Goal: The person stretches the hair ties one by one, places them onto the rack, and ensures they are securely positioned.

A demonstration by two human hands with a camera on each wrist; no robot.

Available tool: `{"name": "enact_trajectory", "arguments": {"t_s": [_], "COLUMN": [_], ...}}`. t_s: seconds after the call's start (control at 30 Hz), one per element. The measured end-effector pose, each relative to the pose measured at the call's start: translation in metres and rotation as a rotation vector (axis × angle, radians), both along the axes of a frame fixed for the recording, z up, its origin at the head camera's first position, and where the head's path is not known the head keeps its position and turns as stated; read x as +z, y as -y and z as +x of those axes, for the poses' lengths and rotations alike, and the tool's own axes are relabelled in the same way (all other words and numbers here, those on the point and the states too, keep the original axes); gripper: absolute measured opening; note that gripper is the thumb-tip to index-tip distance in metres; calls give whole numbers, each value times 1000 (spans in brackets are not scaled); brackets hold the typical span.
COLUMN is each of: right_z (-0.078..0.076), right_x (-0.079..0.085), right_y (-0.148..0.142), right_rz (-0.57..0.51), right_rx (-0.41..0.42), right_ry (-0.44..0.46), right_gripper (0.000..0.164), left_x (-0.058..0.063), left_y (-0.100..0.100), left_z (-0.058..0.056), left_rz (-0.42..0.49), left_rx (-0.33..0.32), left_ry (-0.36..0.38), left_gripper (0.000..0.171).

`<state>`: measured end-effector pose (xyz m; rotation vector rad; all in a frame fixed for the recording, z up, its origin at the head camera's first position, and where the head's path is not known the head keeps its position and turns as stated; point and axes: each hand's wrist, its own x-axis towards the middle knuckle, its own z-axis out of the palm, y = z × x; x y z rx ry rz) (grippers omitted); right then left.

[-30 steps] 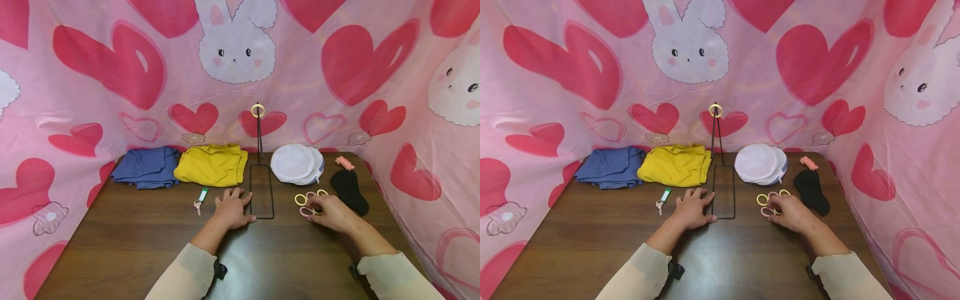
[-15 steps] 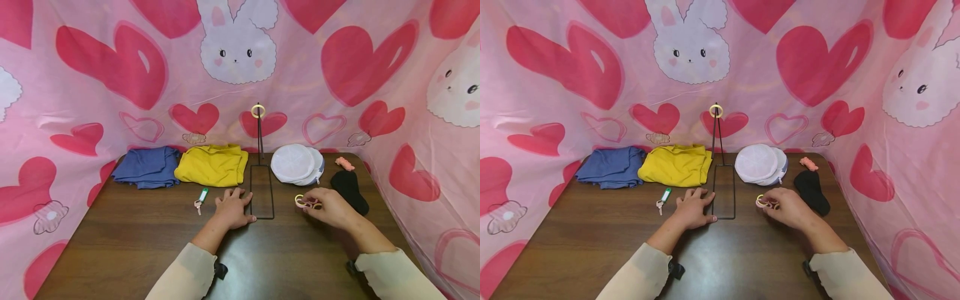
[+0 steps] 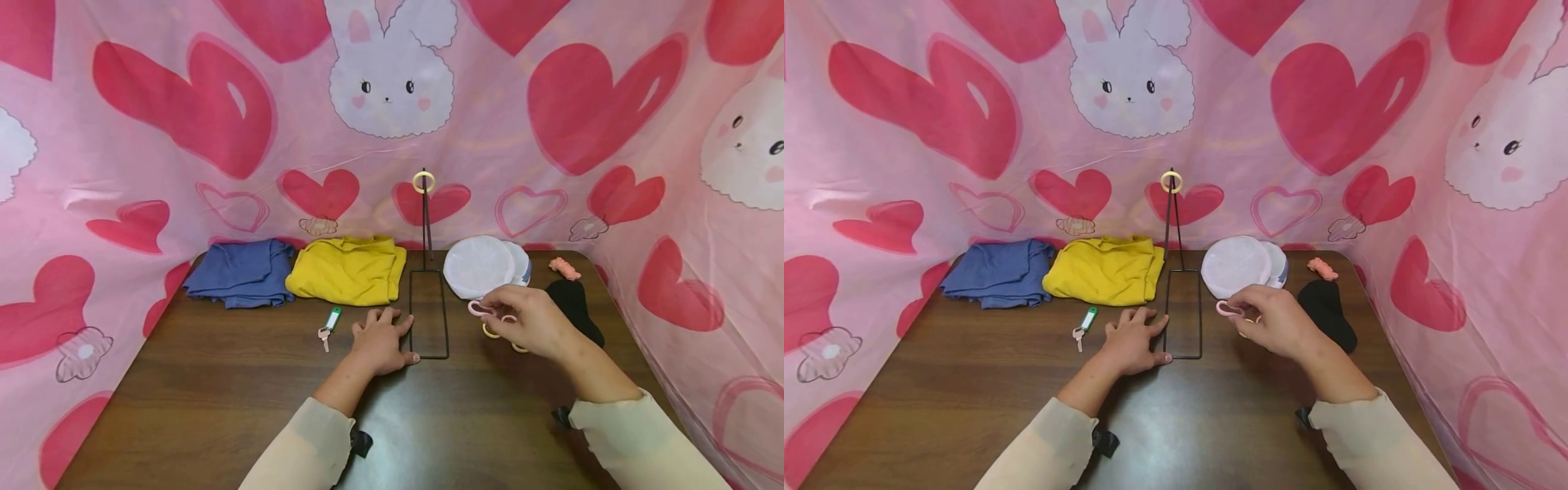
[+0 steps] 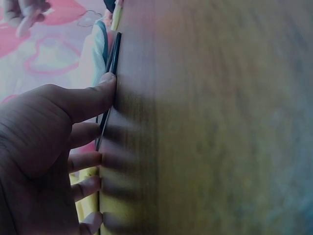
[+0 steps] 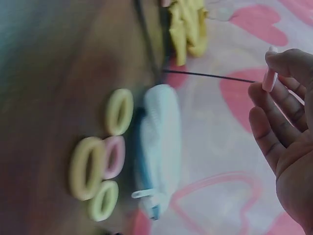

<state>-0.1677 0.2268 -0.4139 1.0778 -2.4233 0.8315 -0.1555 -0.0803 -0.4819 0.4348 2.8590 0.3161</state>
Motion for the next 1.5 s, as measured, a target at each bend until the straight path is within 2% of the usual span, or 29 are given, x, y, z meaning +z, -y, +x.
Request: {"name": "enact_trajectory", "arguments": {"t_s": [0.33, 0.6, 0.9, 1.2, 1.5], "right_z": [-1, 6, 11, 14, 5], "right_x": [47, 81, 117, 132, 128], "right_y": [25, 40, 59, 72, 77], "right_rz": [-90, -109, -165, -181, -153], "right_rx": [46, 35, 154, 205, 186], "right_ry": [-134, -214, -261, -306, -349], "right_gripper": [28, 24, 28, 27, 24], "left_x": [1, 2, 2, 3, 1], "left_y": [1, 1, -1, 0, 0], "left_z": [1, 1, 0, 0, 0], "left_rz": [-4, -6, -11, -9, -13], "left_rx": [-2, -5, -2, -2, -6], "left_ry": [3, 9, 12, 6, -2], "left_gripper": [84, 84, 85, 84, 84]}}
